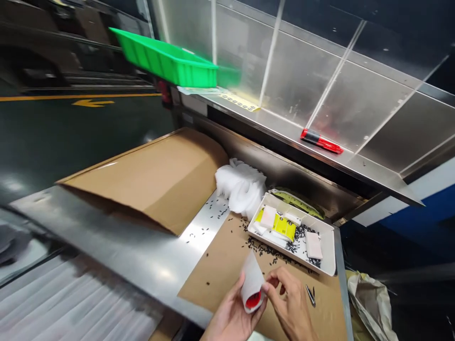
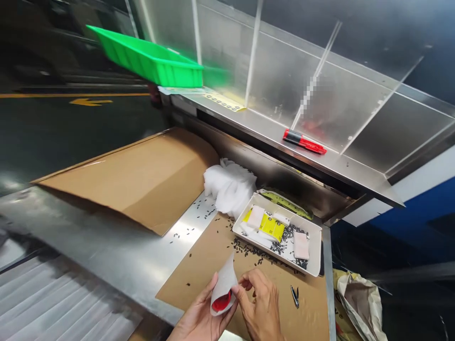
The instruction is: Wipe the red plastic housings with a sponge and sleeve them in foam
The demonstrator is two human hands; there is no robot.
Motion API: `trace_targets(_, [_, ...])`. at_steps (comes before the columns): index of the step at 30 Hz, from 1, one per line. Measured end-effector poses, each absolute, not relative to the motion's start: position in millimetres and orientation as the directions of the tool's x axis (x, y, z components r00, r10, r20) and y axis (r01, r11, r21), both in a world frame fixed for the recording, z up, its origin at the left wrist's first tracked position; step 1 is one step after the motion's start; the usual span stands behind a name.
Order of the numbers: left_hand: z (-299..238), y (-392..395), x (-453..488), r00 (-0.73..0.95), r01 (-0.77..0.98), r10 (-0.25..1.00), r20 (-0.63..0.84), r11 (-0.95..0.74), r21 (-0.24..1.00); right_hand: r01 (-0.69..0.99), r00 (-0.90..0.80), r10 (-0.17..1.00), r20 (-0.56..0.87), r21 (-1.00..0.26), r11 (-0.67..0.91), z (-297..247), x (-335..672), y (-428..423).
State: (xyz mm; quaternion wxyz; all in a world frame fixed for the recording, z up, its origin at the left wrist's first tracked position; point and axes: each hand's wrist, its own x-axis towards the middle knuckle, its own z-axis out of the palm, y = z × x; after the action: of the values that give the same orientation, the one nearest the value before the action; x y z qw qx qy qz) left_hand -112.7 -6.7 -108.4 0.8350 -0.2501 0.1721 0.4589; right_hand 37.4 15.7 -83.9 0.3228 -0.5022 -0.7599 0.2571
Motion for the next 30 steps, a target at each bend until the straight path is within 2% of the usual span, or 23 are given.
trace_targets(4, [-107,-33,-114,0.468,-0.881,0.662,-0.585,0.396,-0.257,0.486,-0.46,0.847,0.268,-0.722,0.492,-86,36,9])
trace_targets(8, [-107,-57,-112,0.419,-0.908,0.686,-0.595,0.313,-0.279,0.45,-0.551,0.781,0.295,-0.682,0.576,-90,37,3])
trace_targets(11, [-107,-72,-107,0.354,-0.935,0.685,-0.637,0.257,-0.244,0.438,-0.581,0.751,0.314,-0.658,0.613,-91,39,-2])
trace_targets(14, [-106,-84,-101,0.236,-0.972,0.677,-0.697,0.164,-0.17,0.411,-0.492,0.813,0.311,-0.741,0.531,-87,42,-8])
trace_targets(17, [-105,-95,-95,0.107,-0.994,0.667,-0.737,0.082,-0.07,0.409,-0.424,0.882,0.204,-0.826,0.387,-86,46,-15])
trace_targets(21, [-100,-109,-91,0.053,-0.998,0.669,-0.742,0.051,-0.026,0.416,-0.565,0.822,0.071,-0.836,0.359,-96,46,-21])
trace_targets(26, [-94,-122,-88,0.045,-0.999,0.615,-0.788,0.051,-0.017,0.386,-0.504,0.863,0.03,-0.886,0.256,-103,48,-26])
trace_targets(30, [-94,-127,-87,0.01,-0.997,0.578,-0.816,0.063,0.032,0.366,-0.584,0.81,-0.051,-0.907,0.207,-102,45,-35])
